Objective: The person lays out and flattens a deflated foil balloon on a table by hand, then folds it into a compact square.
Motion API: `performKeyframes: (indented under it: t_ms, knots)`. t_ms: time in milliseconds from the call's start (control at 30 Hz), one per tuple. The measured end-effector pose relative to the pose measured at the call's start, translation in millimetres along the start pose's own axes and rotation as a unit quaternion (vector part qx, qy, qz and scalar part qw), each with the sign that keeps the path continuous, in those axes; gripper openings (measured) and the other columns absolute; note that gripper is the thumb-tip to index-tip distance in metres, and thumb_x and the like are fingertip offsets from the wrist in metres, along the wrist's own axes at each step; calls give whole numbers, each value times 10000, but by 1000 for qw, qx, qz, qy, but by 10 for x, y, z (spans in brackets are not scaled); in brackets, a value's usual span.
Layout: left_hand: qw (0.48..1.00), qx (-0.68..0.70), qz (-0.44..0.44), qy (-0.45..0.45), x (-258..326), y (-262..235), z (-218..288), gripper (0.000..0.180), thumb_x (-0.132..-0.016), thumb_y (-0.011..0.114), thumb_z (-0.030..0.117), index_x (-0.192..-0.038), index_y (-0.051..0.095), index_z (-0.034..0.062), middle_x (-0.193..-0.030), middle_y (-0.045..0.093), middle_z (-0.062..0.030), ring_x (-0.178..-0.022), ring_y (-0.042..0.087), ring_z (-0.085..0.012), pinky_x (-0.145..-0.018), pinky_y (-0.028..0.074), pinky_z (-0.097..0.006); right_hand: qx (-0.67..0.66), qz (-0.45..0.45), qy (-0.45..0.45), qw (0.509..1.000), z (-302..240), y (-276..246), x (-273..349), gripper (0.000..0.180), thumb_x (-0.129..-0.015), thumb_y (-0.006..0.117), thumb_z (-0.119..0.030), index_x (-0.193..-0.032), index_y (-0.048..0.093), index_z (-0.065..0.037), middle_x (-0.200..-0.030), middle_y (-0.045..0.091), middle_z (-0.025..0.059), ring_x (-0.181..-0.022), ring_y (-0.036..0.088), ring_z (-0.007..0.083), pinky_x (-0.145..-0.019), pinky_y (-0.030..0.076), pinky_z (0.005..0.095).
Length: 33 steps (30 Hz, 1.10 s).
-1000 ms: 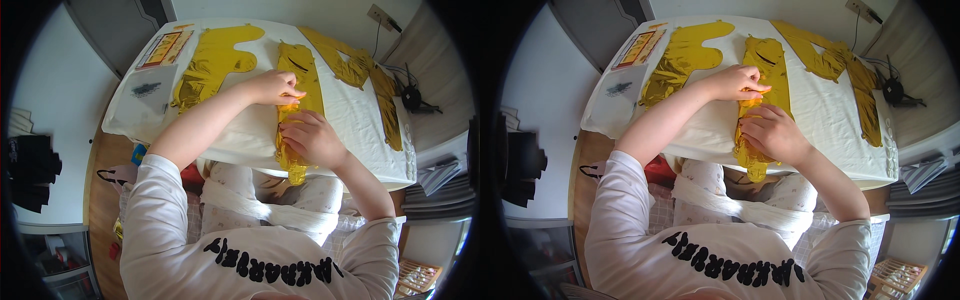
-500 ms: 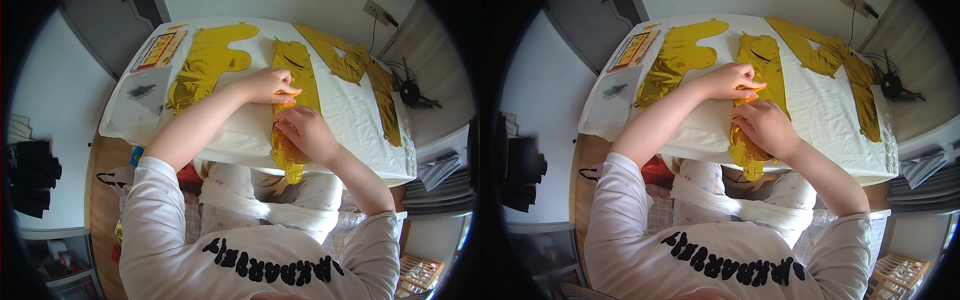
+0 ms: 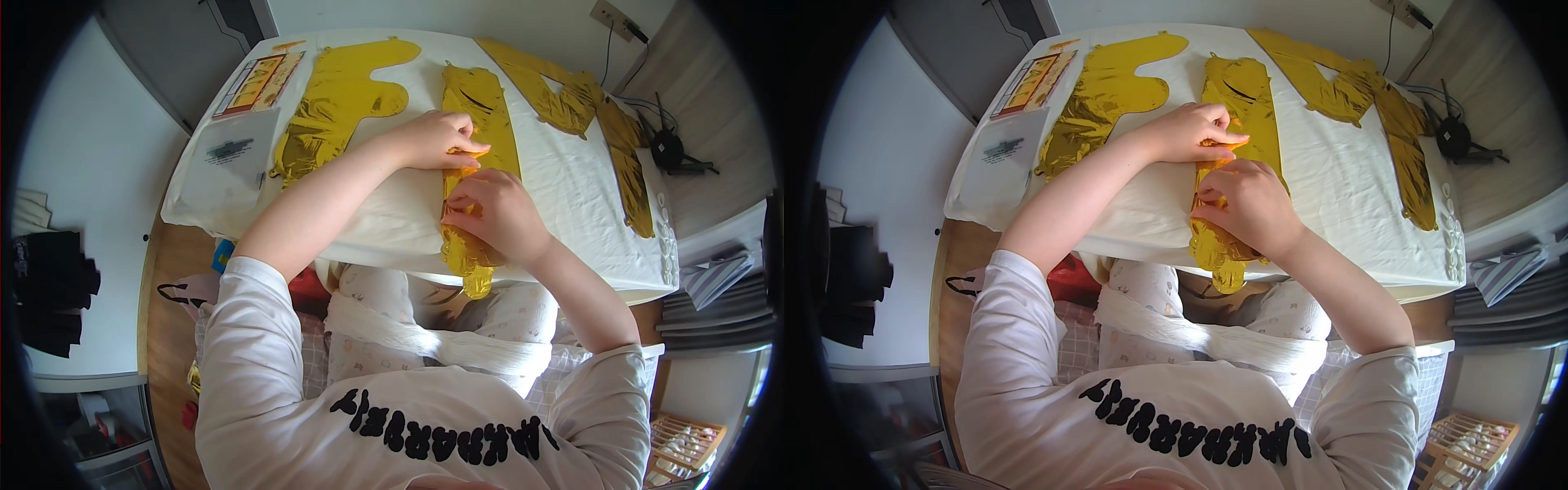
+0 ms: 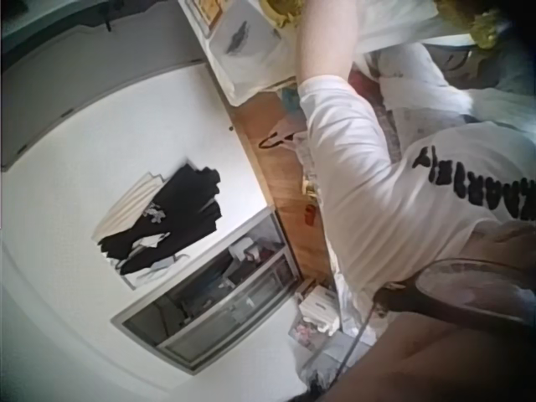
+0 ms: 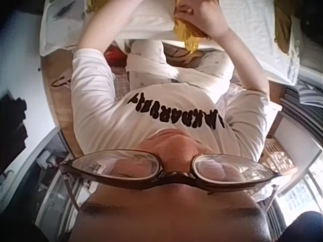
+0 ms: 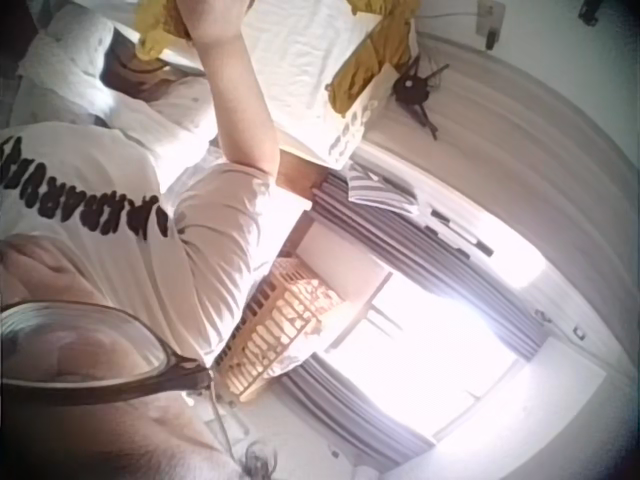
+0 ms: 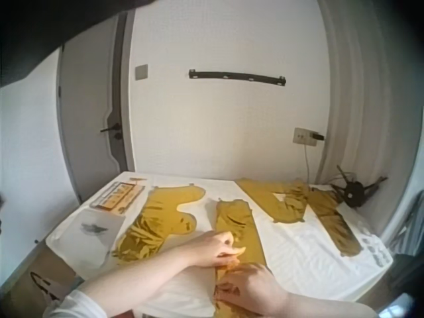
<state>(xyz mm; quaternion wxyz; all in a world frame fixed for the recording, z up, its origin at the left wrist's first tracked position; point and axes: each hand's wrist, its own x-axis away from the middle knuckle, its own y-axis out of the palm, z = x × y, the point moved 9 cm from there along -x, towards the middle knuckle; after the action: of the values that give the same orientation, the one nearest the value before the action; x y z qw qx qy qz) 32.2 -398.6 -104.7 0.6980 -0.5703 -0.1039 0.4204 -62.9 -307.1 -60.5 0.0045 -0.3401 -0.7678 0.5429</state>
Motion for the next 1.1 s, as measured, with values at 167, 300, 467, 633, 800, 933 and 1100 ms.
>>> performKeyframes:
  t_ms: [167,300,467,633,800,933,1100]
  knots:
    - [1000,1,-3,0,-14,-6,20,370,-950,703,397,-1309,713,308,-1060,573,-60,-971,592,-211,-863,489,-339,-46,-34,39,998,48,5,14,278,-718,878,-188,-904,730,-44,-875,725,72,-855,674,260,-802,552,365]
    - [1000,4,-14,-15,-10,-6,5,382,-945,702,425,-1306,714,304,-1081,583,-68,-995,591,-230,-872,487,-351,-29,-50,52,997,16,3,24,359,-683,907,-226,-942,730,-52,-910,730,63,-930,656,255,-872,535,371]
    - [1000,10,-19,-18,-10,-11,8,386,-939,699,456,-1289,724,295,-1094,596,-75,-1000,598,-247,-873,490,-365,-24,-73,76,994,36,2,45,442,-664,930,-273,-999,734,-61,-982,737,68,-997,641,260,-948,508,378]
    - [1000,9,-22,-17,-20,-26,59,380,-953,700,409,-1320,704,310,-1048,569,-56,-957,584,-210,-843,483,-340,-146,-124,124,974,102,-12,62,430,-817,859,-255,-1149,716,-22,-1099,734,111,-1083,664,243,-993,520,359]
    - [1000,2,-14,-11,-4,-43,60,379,-950,700,401,-1318,703,315,-1045,571,-55,-942,586,-217,-838,488,-341,-265,-147,174,937,284,83,84,271,-949,725,-158,-1169,706,0,-1141,738,114,-1074,694,225,-986,528,338]
    - [1000,-9,1,-6,7,-32,19,364,-952,696,396,-1315,695,368,-1044,573,-51,-933,590,-222,-831,495,-338,-244,-105,118,957,282,-50,-24,190,-964,683,-88,-1129,723,-1,-1129,742,108,-1031,708,219,-968,536,334]
    - [1000,-5,-5,-7,-20,-24,36,354,-965,700,315,-1305,688,412,-1025,564,-46,-911,580,-216,-814,500,-338,-105,-94,-36,989,164,-65,-167,153,-916,701,-57,-1059,744,-23,-1069,733,101,-1007,701,269,-933,553,357]
